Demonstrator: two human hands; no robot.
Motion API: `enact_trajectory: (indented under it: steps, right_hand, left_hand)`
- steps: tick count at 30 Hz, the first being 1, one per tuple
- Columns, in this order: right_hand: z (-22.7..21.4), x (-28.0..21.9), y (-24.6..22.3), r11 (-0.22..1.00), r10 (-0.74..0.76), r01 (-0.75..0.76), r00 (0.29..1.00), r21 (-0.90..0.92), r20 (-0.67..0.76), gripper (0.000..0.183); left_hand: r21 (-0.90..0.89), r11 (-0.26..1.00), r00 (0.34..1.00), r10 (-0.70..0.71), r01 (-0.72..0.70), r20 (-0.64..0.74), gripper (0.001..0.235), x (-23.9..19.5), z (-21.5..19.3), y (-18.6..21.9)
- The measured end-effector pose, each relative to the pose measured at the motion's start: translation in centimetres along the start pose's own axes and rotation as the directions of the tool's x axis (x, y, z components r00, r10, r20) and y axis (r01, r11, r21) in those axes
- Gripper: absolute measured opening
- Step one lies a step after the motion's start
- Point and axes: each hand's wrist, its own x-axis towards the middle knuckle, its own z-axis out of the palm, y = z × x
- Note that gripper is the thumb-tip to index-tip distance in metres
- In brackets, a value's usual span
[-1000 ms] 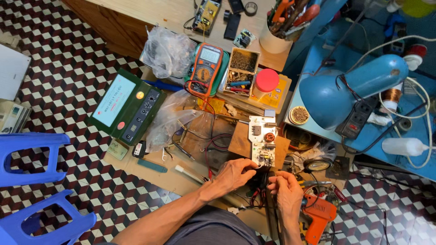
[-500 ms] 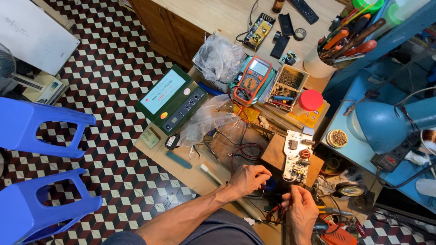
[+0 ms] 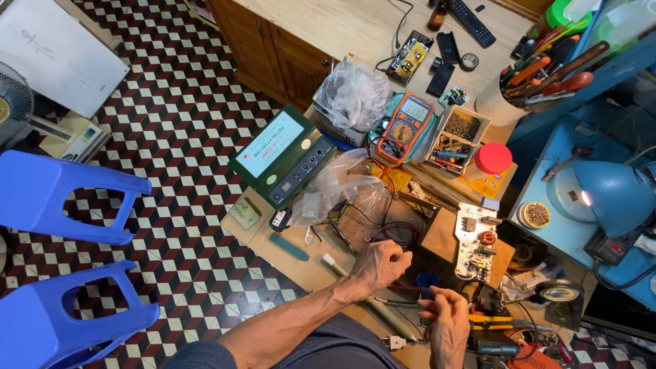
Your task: The person tests a circuit board with a multimeter, then uses a heat gun to apply heat to the board. They flip the board over multiple times and inspect it. Finally, they pick up a standing fan and place it on the workbench.
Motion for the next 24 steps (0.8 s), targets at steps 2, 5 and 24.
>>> enact_trajectory:
  steps: [2,5,24]
  right_hand:
    - [1.0,-0.4,0.6,0.994,-0.096,0.095,0.995,0.053,0.026,0.04]
    - [2.8,-1.7,1.7,0.999,-0.049,0.05,0.997,-0.022,0.06,0.05]
    - [2.2,-5.0,0.6,0.999,0.043,-0.043,0.999,-0.022,0.025,0.043]
  left_hand:
    - [-0.125,0.992,1.0,-0.008,0.006,-0.01,0.027,0.1,-0.2,-1.1]
    - [-0.249,0.964,0.996,-0.087,0.091,0.03,0.022,-1.2,-1.0,-2.4]
    - [-0.02,0.999,0.982,0.029,-0.026,0.188,0.035,-0.2,2.9,-2.5]
